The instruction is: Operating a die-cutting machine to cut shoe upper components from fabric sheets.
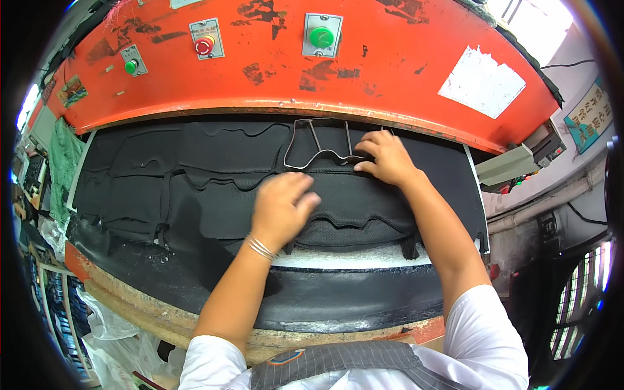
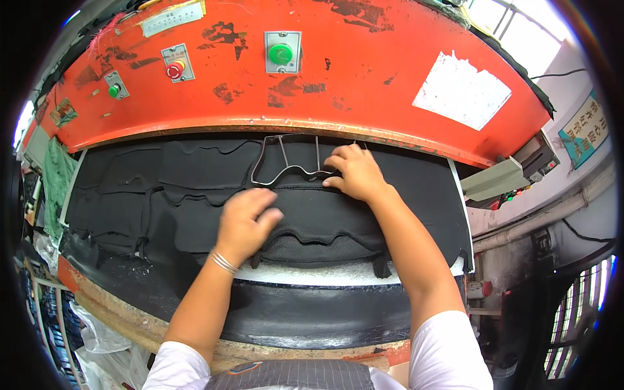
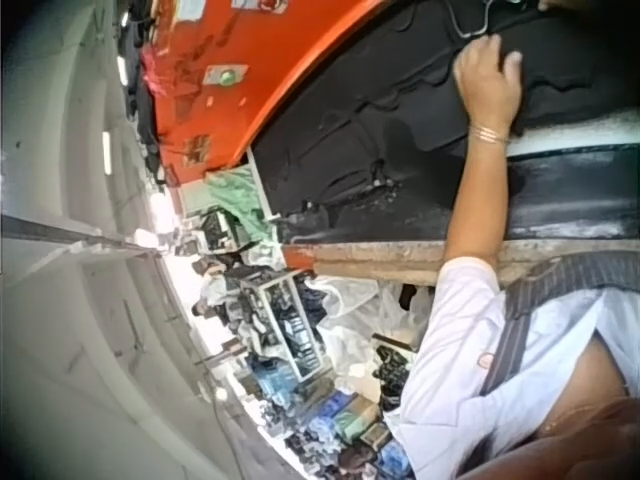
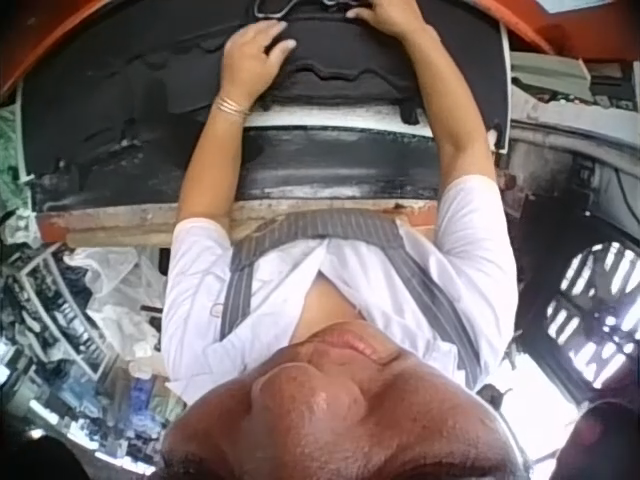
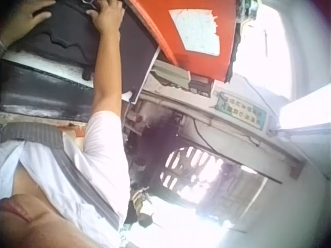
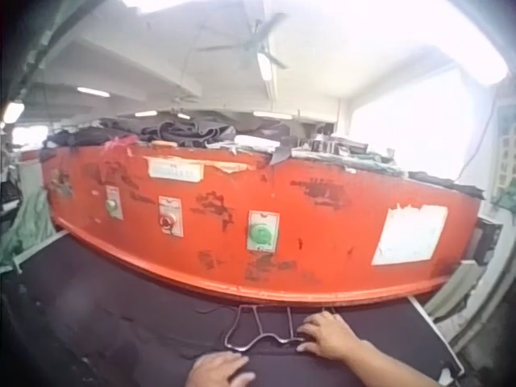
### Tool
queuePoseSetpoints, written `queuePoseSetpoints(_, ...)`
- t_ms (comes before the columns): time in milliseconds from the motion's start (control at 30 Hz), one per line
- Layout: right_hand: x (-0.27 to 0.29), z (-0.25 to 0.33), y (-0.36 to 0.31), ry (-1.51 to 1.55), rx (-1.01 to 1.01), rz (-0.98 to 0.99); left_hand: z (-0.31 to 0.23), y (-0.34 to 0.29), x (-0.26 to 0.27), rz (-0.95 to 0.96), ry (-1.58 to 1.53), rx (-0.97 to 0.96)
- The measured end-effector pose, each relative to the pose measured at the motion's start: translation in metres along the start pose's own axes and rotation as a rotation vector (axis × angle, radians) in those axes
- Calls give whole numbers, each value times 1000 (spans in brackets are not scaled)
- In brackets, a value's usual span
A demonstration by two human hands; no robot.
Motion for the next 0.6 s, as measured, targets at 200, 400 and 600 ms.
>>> queuePoseSetpoints(200,3,-67,-47,256,-382,-227,56,27,32,-128,303,181)
queuePoseSetpoints(400,-11,-87,-61,351,-514,-133,77,30,8,-41,277,220)
queuePoseSetpoints(600,-11,-90,-61,375,-518,-172,84,28,11,-103,167,267)
Point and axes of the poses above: each hand's wrist, its own y-axis towards the middle knuckle, its own x-axis out of the back of the hand, z = x × y, the point moved 7 cm from there along y, towards the middle knuckle, and after that the axes turned 6 degrees about -x, right-handed, at the moved point
